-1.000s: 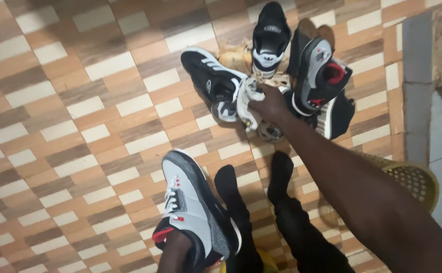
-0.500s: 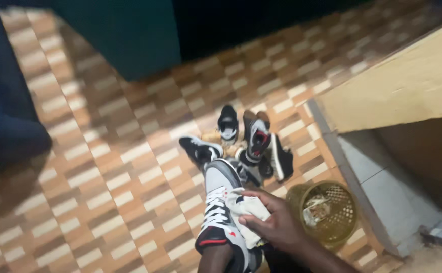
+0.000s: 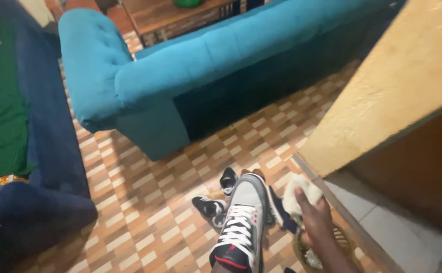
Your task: The person picks up several pairs of shoes from a wooden shelf and places them on the floor, then cleans a sneaker using a brush and a cloth.
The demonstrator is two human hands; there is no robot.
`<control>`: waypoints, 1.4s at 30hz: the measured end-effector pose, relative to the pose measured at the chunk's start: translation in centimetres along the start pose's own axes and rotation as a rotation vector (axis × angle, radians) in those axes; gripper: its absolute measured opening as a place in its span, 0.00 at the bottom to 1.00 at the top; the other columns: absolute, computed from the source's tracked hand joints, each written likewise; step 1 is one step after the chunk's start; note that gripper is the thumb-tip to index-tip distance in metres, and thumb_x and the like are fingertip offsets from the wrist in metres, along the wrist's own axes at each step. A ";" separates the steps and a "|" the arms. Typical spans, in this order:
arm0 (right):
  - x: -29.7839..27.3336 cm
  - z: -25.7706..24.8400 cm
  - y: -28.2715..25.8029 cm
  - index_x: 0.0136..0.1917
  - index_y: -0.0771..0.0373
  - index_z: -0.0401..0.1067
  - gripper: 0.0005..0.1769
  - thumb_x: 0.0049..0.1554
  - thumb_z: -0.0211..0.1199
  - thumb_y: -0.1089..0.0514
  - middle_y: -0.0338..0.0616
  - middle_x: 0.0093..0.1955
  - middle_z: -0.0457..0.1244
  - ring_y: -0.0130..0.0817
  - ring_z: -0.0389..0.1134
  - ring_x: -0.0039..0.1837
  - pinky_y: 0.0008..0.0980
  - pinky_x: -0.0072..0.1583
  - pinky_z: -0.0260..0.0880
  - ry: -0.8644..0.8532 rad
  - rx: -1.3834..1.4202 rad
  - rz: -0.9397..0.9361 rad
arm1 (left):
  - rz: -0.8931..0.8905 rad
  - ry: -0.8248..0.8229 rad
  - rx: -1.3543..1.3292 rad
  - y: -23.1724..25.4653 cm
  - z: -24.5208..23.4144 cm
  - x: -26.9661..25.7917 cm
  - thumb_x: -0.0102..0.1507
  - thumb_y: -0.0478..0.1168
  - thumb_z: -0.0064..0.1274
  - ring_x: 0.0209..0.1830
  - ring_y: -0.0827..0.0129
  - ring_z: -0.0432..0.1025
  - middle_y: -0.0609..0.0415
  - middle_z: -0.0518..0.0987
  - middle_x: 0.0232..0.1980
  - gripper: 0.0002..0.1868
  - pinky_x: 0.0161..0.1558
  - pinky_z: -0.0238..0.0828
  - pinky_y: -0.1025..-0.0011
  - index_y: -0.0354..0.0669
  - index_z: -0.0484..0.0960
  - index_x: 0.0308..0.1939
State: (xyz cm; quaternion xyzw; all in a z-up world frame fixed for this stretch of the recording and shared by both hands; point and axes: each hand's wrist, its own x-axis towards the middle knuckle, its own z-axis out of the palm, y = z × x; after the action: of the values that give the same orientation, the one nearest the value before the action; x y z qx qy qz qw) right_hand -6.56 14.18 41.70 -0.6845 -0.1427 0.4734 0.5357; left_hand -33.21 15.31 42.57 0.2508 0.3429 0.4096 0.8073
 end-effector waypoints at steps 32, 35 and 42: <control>-6.0 -5.8 -17.6 0.65 0.68 0.66 0.33 0.47 0.74 0.69 0.45 0.58 0.68 0.28 0.69 0.58 0.29 0.59 0.74 -0.603 0.057 -0.689 | 0.170 -0.160 -0.320 -3.4 15.6 -5.5 0.65 0.35 0.46 0.37 0.73 0.75 0.52 0.78 0.43 0.15 0.34 0.74 0.74 0.34 0.75 0.55; -8.0 -4.4 -18.2 0.66 0.66 0.65 0.34 0.47 0.74 0.67 0.45 0.59 0.67 0.28 0.70 0.59 0.29 0.58 0.76 -0.676 0.035 -0.683 | 0.211 -0.127 -0.303 -3.3 12.9 -2.6 0.65 0.35 0.46 0.37 0.73 0.75 0.52 0.78 0.43 0.15 0.35 0.74 0.75 0.34 0.75 0.55; -9.4 -3.4 -18.6 0.77 0.59 0.47 0.42 0.57 0.66 0.60 0.44 0.62 0.61 0.28 0.67 0.54 0.28 0.49 0.73 -0.609 0.168 -0.753 | 0.236 -0.149 -0.372 -2.9 14.3 -0.2 0.65 0.34 0.46 0.36 0.72 0.75 0.53 0.78 0.42 0.14 0.35 0.73 0.75 0.34 0.75 0.53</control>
State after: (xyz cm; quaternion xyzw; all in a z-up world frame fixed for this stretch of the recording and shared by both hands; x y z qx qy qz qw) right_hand -2.84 12.64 62.41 -0.3702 -0.4917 0.4356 0.6568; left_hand -21.04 11.80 49.85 0.1656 0.1693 0.5376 0.8093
